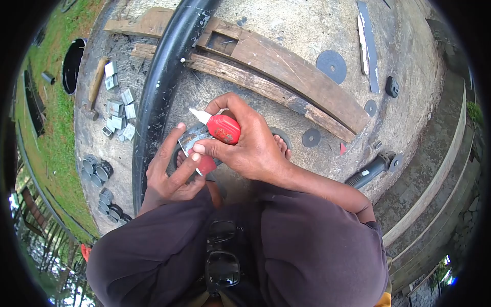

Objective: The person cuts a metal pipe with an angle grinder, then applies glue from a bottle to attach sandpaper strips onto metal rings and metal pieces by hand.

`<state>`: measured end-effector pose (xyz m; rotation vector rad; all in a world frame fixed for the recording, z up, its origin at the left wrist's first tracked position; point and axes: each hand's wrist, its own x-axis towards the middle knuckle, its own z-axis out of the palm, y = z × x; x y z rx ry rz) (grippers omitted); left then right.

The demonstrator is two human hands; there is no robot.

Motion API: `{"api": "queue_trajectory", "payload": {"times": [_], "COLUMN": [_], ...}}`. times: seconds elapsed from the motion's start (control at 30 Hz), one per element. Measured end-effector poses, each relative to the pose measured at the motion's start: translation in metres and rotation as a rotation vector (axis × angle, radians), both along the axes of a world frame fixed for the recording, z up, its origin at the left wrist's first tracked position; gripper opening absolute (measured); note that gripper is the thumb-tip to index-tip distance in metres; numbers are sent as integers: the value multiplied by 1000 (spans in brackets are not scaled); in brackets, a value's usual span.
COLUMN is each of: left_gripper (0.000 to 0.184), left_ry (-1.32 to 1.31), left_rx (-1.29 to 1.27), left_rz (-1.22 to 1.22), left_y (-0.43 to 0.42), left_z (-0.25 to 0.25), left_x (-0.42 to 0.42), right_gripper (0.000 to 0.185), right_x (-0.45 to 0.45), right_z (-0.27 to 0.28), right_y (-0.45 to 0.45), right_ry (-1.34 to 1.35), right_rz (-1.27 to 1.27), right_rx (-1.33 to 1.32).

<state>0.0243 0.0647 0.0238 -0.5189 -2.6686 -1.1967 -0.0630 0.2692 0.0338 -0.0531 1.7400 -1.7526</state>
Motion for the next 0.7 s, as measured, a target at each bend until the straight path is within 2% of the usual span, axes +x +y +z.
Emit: {"api": "queue_trajectory", "payload": {"times": [0.27,0.37,0.57,0.67,0.7], "left_gripper": [46,49,56,59,61], "left_ry": [26,49,-69,29,-9], "left_rx": [-47,-79,0,-13,4], "left_rz": [6,-22,-32,-35,-19], "left_y": [6,4,3,4,4], "left_z": [3,4,2,-2,-1], "left_x": [-5,-6,-3,-7,-7], "right_gripper": [53,54,55,55,55], "right_x": [-1,-1,-1,-3,-4], "right_z": [3,4,2,2,2], "right_y": [-4,-6,-9,-7,-7], "right_ry": [82,88,121,152,173], "right_rz": [-52,-64,-122,-104,-87], "right_rx": [52,59,62,87,99]}}
